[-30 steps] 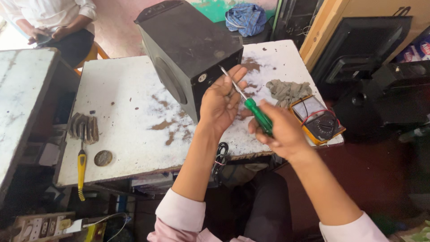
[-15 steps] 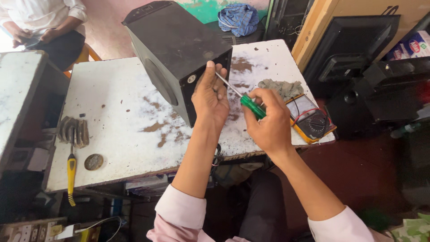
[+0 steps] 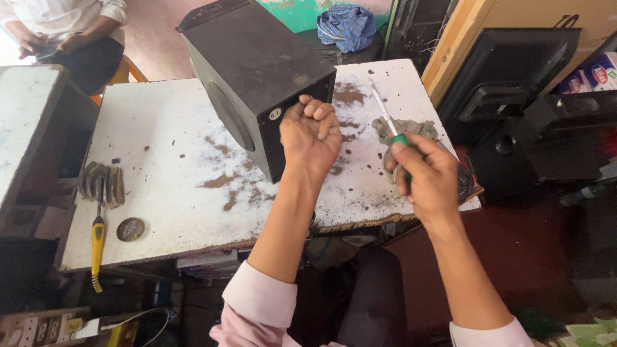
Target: The person retrieves a black speaker from a shelf, wipes it with a cloth, and then uses a screwdriver to remove screws from the back panel. The person handles the speaker and tools on a cluttered workbench.
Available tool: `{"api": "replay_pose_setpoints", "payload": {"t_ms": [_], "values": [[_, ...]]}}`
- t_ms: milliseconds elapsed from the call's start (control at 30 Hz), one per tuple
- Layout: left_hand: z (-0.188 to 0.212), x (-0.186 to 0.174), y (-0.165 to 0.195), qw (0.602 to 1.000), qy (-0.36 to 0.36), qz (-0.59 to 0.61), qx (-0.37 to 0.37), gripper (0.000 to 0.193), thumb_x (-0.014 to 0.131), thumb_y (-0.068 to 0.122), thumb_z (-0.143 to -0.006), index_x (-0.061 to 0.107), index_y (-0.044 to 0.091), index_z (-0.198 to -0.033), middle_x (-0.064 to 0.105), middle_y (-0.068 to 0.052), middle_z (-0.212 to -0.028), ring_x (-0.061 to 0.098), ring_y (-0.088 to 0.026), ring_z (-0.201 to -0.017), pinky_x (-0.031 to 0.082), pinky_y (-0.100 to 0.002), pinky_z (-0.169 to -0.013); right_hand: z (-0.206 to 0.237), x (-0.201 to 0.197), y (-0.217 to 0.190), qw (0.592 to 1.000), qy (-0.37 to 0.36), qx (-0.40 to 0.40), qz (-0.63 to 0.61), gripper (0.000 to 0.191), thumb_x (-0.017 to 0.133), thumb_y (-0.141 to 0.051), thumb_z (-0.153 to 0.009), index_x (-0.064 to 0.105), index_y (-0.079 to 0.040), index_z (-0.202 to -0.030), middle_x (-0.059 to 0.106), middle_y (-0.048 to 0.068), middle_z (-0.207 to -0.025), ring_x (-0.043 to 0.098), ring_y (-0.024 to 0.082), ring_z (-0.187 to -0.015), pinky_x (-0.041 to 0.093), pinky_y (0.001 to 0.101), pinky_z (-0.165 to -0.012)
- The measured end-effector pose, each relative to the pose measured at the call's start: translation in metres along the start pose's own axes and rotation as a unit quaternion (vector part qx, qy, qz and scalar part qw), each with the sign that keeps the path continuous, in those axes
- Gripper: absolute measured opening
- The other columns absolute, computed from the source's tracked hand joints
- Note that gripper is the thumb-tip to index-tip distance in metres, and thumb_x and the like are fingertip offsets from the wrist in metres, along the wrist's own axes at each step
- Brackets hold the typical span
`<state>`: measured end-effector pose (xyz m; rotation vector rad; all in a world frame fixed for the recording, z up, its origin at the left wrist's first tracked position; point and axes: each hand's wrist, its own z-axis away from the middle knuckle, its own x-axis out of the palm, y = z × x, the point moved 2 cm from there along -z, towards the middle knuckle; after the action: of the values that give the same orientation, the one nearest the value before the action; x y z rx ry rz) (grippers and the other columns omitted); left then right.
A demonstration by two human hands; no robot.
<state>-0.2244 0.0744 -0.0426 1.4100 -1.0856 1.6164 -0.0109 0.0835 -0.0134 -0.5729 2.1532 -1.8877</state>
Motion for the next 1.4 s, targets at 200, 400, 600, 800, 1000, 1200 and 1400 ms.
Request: {"api": "replay_pose_setpoints", "payload": {"t_ms": [200, 400, 600, 800, 1000, 1200, 1400], "values": [[0.011, 0.015, 0.0, 0.997, 0.054, -0.045, 0.013, 0.021, 0.04, 0.02, -0.108, 0.052, 0.009, -0.094, 0.047, 0.0, -0.07, 0.045, -0.013, -0.06, 0.033, -0.026, -0.048, -0.012, 0.026, 0.006, 0.99, -0.015, -0.037, 0.138, 0.021, 0.068, -0.016, -0.096, 0.073, 0.0, -0.109, 0.067, 0.002, -0.069, 0.049, 0.004, -0.042, 0.036, 0.0228, -0.038], [0.023, 0.025, 0.004, 0.995, 0.063, -0.081, 0.0, 0.023, 0.044, 0.024, -0.108, 0.053, 0.01, -0.092, 0.041, 0.0, -0.068, 0.04, -0.013, -0.058, 0.032, -0.027, -0.048, -0.018, 0.037, 0.003, 0.972, -0.023, -0.068, 0.222, 0.017, 0.068, -0.017, -0.095, 0.074, -0.001, -0.095, 0.062, -0.001, -0.064, 0.048, 0.004, -0.052, 0.036, 0.0242, -0.046], [0.01, 0.019, 0.003, 0.995, 0.055, -0.003, -0.08, 0.029, 0.043, 0.026, -0.107, 0.055, 0.013, -0.084, 0.036, 0.004, -0.06, 0.032, -0.01, -0.05, 0.024, -0.027, -0.042, -0.021, 0.042, 0.001, 0.97, -0.025, -0.082, 0.228, 0.018, 0.069, -0.017, -0.093, 0.075, -0.002, -0.099, 0.063, -0.001, -0.065, 0.054, 0.003, -0.059, 0.041, 0.0231, -0.053], [0.015, 0.026, 0.0, 0.996, 0.039, 0.0, -0.08, 0.027, 0.042, 0.022, -0.107, 0.056, 0.013, -0.086, 0.037, 0.004, -0.06, 0.032, -0.01, -0.05, 0.025, -0.026, -0.042, -0.021, 0.044, 0.006, 0.973, -0.038, -0.054, 0.219, 0.02, 0.067, -0.019, -0.096, 0.075, -0.002, -0.101, 0.062, 0.001, -0.064, 0.051, 0.006, -0.054, 0.038, 0.0235, -0.047], [0.029, 0.032, -0.001, 0.999, 0.049, -0.009, 0.001, 0.025, 0.037, 0.023, -0.108, 0.049, 0.008, -0.091, 0.04, -0.002, -0.068, 0.037, -0.016, -0.057, 0.032, -0.029, -0.049, -0.052, 0.021, 0.011, 0.962, -0.112, 0.226, -0.108, 0.017, 0.059, -0.023, -0.098, 0.063, -0.006, -0.1, 0.066, 0.009, -0.072, 0.054, 0.011, -0.046, 0.033, 0.0218, -0.034], [0.015, 0.019, 0.0, 0.996, 0.03, 0.045, -0.065, 0.026, 0.039, 0.023, -0.109, 0.051, 0.011, -0.09, 0.037, 0.001, -0.064, 0.032, -0.013, -0.053, 0.027, -0.028, -0.046, -0.069, 0.007, 0.004, 0.977, -0.165, 0.132, -0.014, 0.01, 0.066, -0.017, -0.099, 0.065, -0.007, -0.101, 0.069, 0.005, -0.082, 0.049, 0.004, -0.051, 0.035, 0.0202, -0.04], [0.001, 0.007, -0.008, 0.991, 0.105, -0.013, -0.078, 0.032, 0.038, 0.021, -0.106, 0.046, 0.016, -0.074, 0.031, 0.004, -0.055, 0.024, -0.011, -0.044, 0.018, -0.028, -0.039, -0.037, 0.022, -0.018, 0.839, -0.06, -0.34, 0.42, 0.015, 0.064, -0.018, -0.099, 0.068, -0.004, -0.103, 0.071, 0.006, -0.085, 0.058, 0.008, -0.057, 0.043, 0.0238, -0.047]]}}
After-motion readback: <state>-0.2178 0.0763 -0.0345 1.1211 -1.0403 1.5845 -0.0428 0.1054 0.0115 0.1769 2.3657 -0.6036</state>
